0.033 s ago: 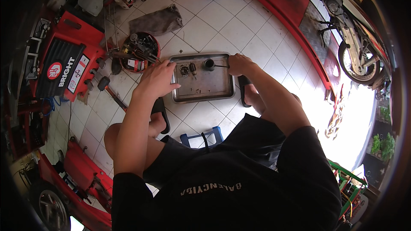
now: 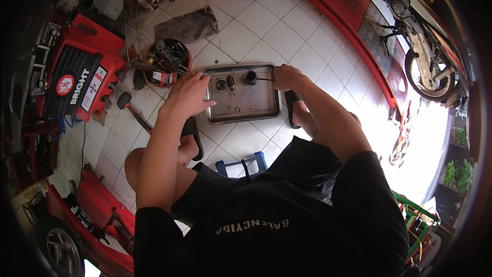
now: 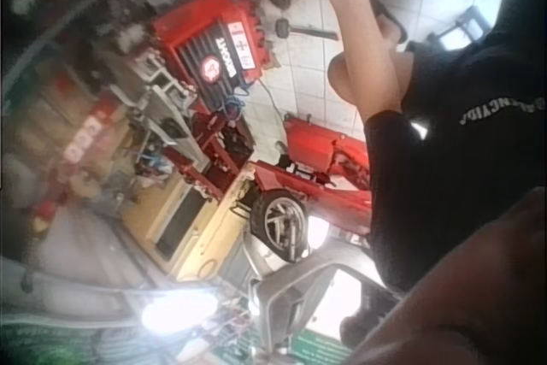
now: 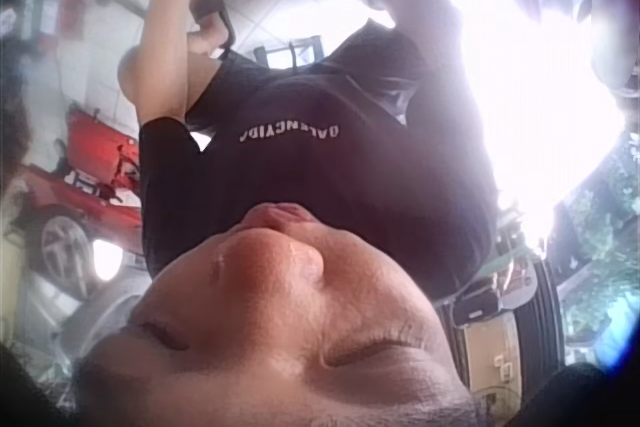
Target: The person sits on a low stool in a workshop and uses a screwdriver to disassemble a cylindrical mechanical part. They remove small components and place them into a metal tray on the floor, then inspect the disassembled parts.
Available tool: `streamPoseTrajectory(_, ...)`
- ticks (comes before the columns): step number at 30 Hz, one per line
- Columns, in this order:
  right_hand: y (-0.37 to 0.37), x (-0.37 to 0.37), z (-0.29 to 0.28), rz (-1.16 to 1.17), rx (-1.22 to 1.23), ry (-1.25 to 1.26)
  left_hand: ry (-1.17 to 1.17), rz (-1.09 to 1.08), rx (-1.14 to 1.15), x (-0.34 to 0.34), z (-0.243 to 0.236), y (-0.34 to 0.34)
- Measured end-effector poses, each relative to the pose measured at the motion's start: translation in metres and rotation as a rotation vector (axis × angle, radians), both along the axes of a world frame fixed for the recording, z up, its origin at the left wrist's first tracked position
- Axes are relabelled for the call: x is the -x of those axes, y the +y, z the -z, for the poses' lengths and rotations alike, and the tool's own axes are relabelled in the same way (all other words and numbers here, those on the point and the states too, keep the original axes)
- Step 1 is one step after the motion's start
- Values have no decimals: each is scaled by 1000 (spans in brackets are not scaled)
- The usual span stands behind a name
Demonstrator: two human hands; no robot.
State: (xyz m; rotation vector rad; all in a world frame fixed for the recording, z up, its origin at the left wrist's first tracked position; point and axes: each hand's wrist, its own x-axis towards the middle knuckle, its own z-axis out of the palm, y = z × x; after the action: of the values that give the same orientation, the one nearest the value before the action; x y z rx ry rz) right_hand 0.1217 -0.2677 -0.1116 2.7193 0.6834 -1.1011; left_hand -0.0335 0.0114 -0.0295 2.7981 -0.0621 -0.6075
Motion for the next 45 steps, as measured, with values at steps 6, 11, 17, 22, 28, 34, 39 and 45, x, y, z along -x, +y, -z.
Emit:
streamPoseTrajectory(6,-3,-1,2,26,19,5,43,-9,8,-2,-6,-2)
streamPoseTrajectory(11,-4,-2,-3,-6,38,26,25,-13,15,-2,-3,-2)
streamPoseTrajectory(17,-12,2,-3,10,-9,9,42,-19,39,-5,-4,-4)
streamPoseTrajectory(22,-13,-1,3,9,-23,4,10,6,15,-3,-1,-3)
streamPoseTrajectory(28,-13,0,0,-4,-13,13,4,1,26,-4,1,-3)
streamPoseTrajectory(34,-11,1,-7,-11,-1,26,14,3,13,-3,-3,-5)
streamPoseTrajectory(39,-10,-1,-16,-7,24,38,12,0,15,-3,-2,-3)
streamPoseTrajectory(45,-11,-1,-18,-17,23,39,18,-6,30,-3,1,-3)
